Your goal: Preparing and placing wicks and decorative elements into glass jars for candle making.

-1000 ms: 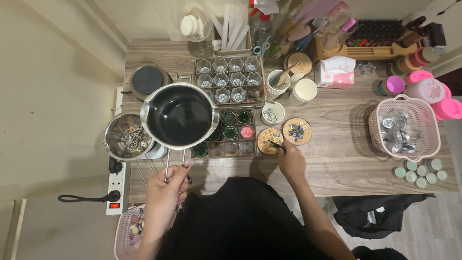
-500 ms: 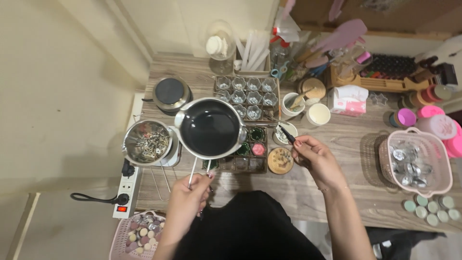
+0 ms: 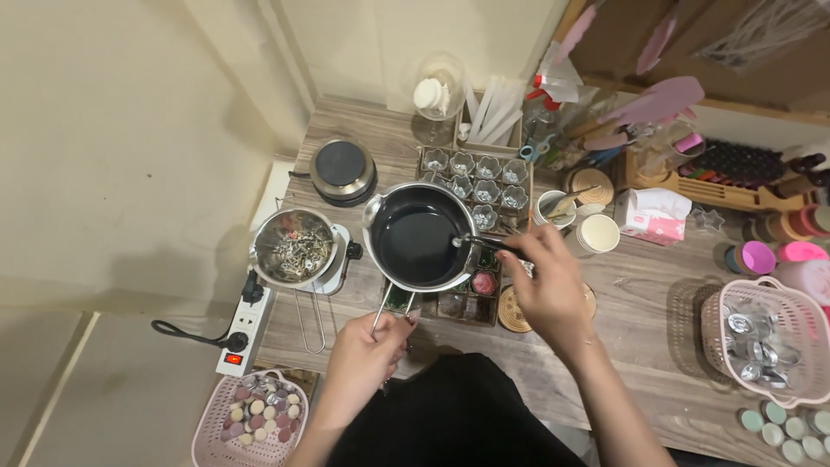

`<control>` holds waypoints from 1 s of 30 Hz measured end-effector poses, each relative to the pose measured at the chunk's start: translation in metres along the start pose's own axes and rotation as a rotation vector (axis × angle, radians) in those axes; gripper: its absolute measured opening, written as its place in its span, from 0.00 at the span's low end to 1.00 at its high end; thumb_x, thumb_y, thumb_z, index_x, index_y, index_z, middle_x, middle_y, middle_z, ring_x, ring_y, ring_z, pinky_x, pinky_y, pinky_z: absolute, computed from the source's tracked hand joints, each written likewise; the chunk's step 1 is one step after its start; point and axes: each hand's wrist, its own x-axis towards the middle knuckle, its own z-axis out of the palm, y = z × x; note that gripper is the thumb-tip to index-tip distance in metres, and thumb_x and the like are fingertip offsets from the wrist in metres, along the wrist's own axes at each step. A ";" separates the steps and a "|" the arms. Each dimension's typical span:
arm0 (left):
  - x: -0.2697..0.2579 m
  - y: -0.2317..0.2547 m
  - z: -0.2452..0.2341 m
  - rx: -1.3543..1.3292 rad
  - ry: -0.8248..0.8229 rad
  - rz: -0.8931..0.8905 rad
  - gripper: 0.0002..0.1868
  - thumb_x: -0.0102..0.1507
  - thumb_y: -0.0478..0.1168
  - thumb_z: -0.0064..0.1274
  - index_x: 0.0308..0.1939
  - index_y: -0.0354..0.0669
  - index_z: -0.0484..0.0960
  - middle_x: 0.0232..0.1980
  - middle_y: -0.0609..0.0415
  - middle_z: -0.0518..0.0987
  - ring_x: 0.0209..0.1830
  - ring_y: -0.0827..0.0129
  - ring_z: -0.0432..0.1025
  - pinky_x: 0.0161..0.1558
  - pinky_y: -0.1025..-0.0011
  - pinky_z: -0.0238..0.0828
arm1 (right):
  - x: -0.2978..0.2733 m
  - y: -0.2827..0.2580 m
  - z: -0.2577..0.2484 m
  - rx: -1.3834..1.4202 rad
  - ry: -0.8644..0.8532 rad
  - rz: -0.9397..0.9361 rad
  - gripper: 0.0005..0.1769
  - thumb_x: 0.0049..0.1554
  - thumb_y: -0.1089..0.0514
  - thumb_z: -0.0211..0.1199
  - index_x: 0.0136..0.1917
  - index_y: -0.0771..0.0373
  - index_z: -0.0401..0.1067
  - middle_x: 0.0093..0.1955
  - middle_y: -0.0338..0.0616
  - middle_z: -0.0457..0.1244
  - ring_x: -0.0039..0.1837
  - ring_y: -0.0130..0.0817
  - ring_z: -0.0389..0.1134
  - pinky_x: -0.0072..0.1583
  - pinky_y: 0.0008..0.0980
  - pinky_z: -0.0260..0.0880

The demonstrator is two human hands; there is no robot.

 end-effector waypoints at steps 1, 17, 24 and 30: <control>0.000 -0.001 0.000 -0.002 0.001 0.002 0.20 0.64 0.47 0.57 0.23 0.38 0.77 0.14 0.61 0.69 0.10 0.80 0.59 0.14 0.76 0.50 | 0.003 0.003 0.005 -0.001 0.000 -0.002 0.10 0.58 0.59 0.64 0.53 0.63 0.75 0.46 0.42 0.63 0.37 0.35 0.63 0.41 0.34 0.64; 0.000 0.011 0.000 0.180 0.085 0.012 0.23 0.64 0.49 0.58 0.19 0.38 0.78 0.13 0.59 0.69 0.11 0.78 0.59 0.18 0.74 0.52 | 0.036 -0.007 0.033 -0.413 -0.098 -0.458 0.08 0.55 0.56 0.65 0.46 0.62 0.74 0.46 0.48 0.60 0.49 0.48 0.64 0.52 0.46 0.64; 0.012 0.021 0.001 0.118 0.080 -0.106 0.25 0.63 0.51 0.59 0.18 0.37 0.74 0.12 0.59 0.67 0.10 0.78 0.58 0.16 0.74 0.51 | 0.046 -0.007 0.042 -0.321 -0.114 -0.414 0.08 0.53 0.58 0.67 0.45 0.63 0.73 0.44 0.49 0.60 0.48 0.49 0.66 0.51 0.47 0.66; 0.048 -0.019 -0.005 -0.065 0.094 -0.116 0.18 0.63 0.44 0.59 0.22 0.36 0.78 0.16 0.60 0.71 0.12 0.79 0.59 0.16 0.76 0.51 | 0.068 -0.022 0.033 -0.005 -0.308 0.143 0.09 0.58 0.56 0.66 0.49 0.62 0.74 0.45 0.44 0.59 0.37 0.43 0.70 0.45 0.41 0.71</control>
